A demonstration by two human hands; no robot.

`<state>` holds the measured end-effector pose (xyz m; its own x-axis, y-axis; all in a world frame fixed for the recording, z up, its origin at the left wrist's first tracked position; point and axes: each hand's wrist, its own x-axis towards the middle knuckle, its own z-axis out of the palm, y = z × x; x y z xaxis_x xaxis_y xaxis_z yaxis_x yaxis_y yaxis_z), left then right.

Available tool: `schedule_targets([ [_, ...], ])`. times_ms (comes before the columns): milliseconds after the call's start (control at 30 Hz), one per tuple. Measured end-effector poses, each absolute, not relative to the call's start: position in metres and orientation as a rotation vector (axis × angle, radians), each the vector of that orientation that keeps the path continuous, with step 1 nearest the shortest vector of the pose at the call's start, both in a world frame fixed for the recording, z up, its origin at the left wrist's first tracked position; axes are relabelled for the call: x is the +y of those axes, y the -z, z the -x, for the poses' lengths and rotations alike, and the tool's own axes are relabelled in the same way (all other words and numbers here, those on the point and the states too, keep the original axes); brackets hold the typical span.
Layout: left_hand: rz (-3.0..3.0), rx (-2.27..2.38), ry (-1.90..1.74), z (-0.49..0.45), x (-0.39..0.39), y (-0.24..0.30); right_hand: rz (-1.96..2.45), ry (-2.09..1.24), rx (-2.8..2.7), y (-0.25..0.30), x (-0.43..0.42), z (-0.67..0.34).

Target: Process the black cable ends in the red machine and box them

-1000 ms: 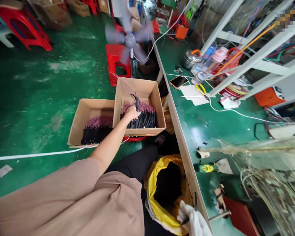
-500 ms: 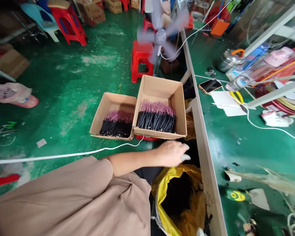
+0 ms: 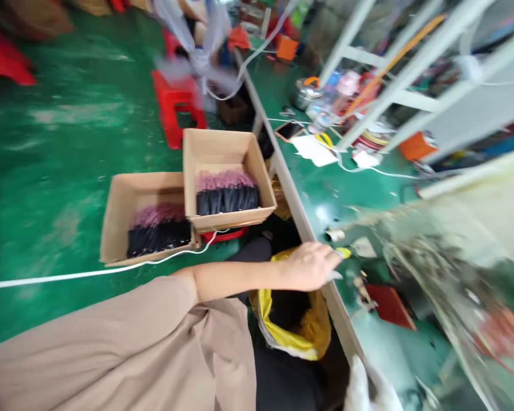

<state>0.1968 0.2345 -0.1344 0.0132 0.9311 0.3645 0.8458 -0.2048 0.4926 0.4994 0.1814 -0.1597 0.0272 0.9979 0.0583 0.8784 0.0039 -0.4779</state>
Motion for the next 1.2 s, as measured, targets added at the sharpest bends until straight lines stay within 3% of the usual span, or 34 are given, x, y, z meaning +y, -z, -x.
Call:
schedule_targets([
  [233, -2.135, 1.945, -0.718, -0.195, 0.266, 0.145, 1.718, 0.399, -2.039, 0.214, 0.194, -0.457],
  [333, -2.144, 1.971, -0.656, -0.199, 0.285, 0.15, 1.719, 0.577, -2.0, 0.233, 0.202, -0.443],
  [500, -2.137, 2.004, -0.599, -0.198, 0.315, 0.159, 1.683, 0.691, -1.94, 0.239, 0.2, -0.437],
  [633, -2.095, 2.073, -0.62, -0.17, 0.292, 0.172, 1.675, 0.732, -1.895, 0.241, 0.2, -0.431],
  [800, -2.137, 1.899, -1.175, -0.148, 0.236, 0.166, 1.651, 0.8, -1.802, 0.246, 0.205, -0.424],
  [1200, -2.124, 1.643, -1.507, -0.192, 0.256, 0.182, 1.58, 0.895, -1.776, 0.248, 0.209, -0.425],
])
